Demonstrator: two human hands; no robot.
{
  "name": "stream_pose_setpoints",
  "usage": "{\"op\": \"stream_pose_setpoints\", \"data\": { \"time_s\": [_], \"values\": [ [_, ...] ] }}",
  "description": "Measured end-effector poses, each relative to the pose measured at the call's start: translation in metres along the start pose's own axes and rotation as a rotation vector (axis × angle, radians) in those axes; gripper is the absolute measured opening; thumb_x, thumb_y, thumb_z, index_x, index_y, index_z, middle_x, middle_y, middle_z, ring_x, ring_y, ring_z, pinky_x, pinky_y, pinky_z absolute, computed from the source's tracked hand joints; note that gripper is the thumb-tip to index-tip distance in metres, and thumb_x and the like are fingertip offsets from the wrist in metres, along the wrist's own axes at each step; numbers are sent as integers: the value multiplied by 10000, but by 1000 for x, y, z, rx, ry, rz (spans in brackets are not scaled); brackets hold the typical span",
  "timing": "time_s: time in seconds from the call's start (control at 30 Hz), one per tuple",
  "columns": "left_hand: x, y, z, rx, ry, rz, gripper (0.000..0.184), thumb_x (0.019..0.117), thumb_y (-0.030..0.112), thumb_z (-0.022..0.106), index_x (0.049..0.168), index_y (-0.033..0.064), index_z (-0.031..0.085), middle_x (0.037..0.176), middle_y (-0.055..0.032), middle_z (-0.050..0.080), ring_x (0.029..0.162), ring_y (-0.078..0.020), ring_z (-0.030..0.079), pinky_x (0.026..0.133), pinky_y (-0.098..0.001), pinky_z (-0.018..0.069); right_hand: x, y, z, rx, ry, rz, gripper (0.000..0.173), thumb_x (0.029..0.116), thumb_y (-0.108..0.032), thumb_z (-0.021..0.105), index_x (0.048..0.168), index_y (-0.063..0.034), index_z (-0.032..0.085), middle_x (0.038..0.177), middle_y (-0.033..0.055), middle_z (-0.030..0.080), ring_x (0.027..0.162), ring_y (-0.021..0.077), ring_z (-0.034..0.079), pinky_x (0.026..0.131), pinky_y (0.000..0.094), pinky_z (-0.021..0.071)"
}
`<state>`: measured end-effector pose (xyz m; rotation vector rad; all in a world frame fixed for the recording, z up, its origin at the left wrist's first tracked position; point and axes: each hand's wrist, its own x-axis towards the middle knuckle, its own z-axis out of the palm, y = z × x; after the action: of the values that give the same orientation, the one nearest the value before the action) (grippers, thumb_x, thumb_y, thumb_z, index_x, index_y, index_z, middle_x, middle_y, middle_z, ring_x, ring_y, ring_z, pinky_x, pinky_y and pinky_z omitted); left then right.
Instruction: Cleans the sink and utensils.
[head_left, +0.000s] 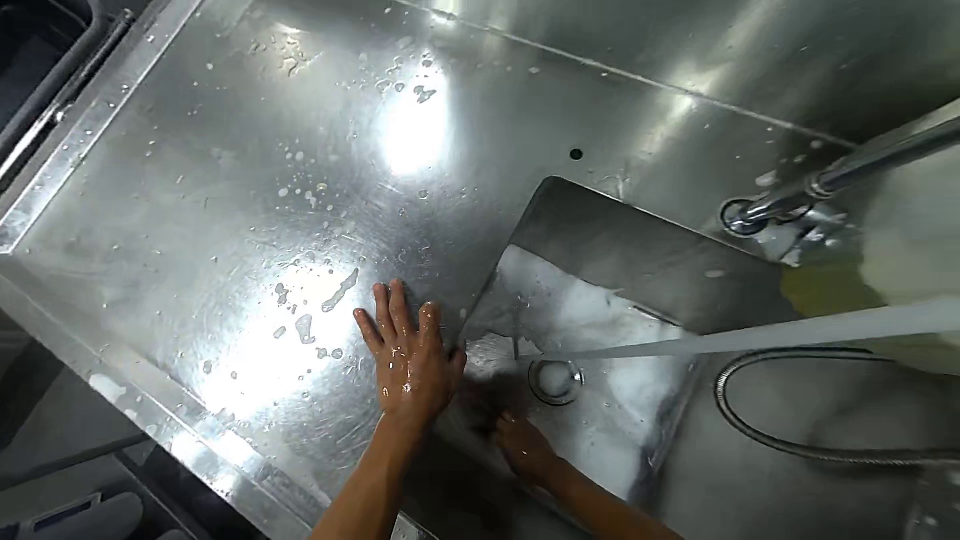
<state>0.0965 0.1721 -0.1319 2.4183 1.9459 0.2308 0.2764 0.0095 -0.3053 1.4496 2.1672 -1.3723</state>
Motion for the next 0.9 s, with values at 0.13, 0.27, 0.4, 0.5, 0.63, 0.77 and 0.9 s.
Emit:
{"op": "stream_pose_setpoints", "data": {
  "time_s": [0.13, 0.27, 0.4, 0.5, 0.63, 0.77, 0.9],
  "values": [
    [0, 0, -3, -5, -19, -7, 655, 706, 524, 771, 1216, 123, 678, 1604, -264, 334, 1534, -472, 202, 1192, -703, 125, -40, 65, 4, 114, 474, 270, 393, 948, 7, 529, 1293, -69, 702, 1546, 199, 480, 1435, 367, 460, 1157, 502, 426],
    [1, 0, -1, 4, -24, -21, 660, 691, 520, 795, 1217, 139, 675, 1610, -251, 328, 1547, -443, 183, 1203, -693, 94, -67, 91, -53, 263, 724, 349, 375, 964, -32, 535, 1310, -44, 678, 1407, 193, 611, 1264, 344, 622, 1026, 488, 542],
    [1, 1, -2, -10, -38, -26, 676, 684, 514, 818, 1229, 137, 683, 1616, -251, 323, 1546, -451, 185, 1202, -697, 104, -55, 35, -127, 864, 786, 483, 250, 1050, -84, 544, 1235, 59, 631, 1097, 198, 710, 929, 258, 740, 849, 422, 625],
    [1, 0, -2, -23, -13, -20, 680, 672, 507, 826, 1215, 122, 686, 1610, -254, 334, 1536, -462, 207, 1199, -700, 123, -37, -20, -165, 1392, 650, 389, 294, 1090, -107, 460, 1326, 42, 552, 1061, 143, 696, 822, 186, 710, 777, 344, 608],
    [1, -1, 2, -17, 21, -10, 680, 679, 522, 800, 1204, 105, 688, 1596, -254, 350, 1531, -461, 218, 1194, -702, 130, -25, -31, -187, 1942, 770, 332, 203, 1076, -177, 475, 1124, -50, 626, 804, 11, 619, 610, 67, 574, 571, 203, 508],
    [1, -1, -1, -15, 2, -10, 684, 685, 526, 801, 1205, 94, 694, 1593, -266, 353, 1525, -478, 221, 1186, -711, 139, -70, -25, -229, 1848, 1054, 179, 221, 1082, -157, 421, 1153, -61, 606, 897, 2, 664, 720, 61, 635, 654, 199, 541],
    [1, 1, -3, 3, -12, -31, 669, 672, 525, 820, 1192, 123, 697, 1585, -257, 369, 1527, -468, 225, 1192, -703, 131, -118, 0, -279, 1892, 1494, 137, 230, 1108, -266, 334, 1100, -117, 508, 971, 32, 644, 858, 121, 662, 775, 285, 565]
  ]
}}
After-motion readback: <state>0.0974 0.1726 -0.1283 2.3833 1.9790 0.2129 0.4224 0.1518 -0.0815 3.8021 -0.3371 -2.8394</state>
